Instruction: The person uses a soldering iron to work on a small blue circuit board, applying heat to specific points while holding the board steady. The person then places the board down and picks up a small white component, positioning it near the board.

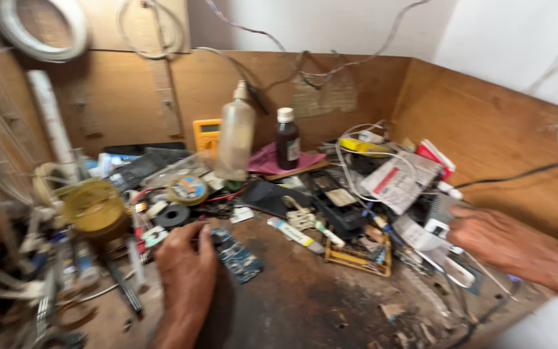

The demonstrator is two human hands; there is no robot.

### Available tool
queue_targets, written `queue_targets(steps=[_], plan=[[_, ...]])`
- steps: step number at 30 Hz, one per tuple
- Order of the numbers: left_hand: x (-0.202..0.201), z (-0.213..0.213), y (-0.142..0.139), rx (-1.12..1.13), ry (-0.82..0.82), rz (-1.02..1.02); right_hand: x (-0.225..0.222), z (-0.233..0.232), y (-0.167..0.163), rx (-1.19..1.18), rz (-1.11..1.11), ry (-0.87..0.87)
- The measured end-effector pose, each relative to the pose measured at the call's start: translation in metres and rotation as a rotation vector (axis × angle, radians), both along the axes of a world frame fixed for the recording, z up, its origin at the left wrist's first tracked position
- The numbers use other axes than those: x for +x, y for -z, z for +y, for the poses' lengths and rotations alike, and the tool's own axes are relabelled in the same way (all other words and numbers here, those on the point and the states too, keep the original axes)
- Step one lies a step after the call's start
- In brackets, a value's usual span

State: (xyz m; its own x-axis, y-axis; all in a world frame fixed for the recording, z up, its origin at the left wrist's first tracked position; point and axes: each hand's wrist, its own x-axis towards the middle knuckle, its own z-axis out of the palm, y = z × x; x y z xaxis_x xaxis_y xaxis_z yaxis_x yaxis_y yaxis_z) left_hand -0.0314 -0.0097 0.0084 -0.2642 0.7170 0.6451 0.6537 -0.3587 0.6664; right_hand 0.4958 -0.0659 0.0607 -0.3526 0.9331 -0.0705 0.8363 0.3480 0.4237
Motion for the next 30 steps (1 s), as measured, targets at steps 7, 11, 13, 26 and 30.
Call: queue_targets(steps=[7,11,13,26,30], plan=[[0.004,-0.006,-0.006,-0.077,0.002,-0.083,-0.014,-0.004,-0.01,0.095,0.109,-0.037],[0.007,-0.007,-0.009,-0.066,-0.009,-0.101,-0.119,-0.025,-0.028,0.225,0.55,0.079],[0.005,-0.008,-0.011,-0.091,-0.008,-0.136,-0.2,-0.021,-0.018,0.207,0.902,-0.177],[0.004,-0.009,-0.015,-0.086,-0.073,-0.202,-0.394,0.006,0.023,0.159,1.045,0.107],[0.006,-0.009,-0.011,-0.076,-0.063,-0.193,-0.389,0.012,0.033,0.178,1.123,0.057]])
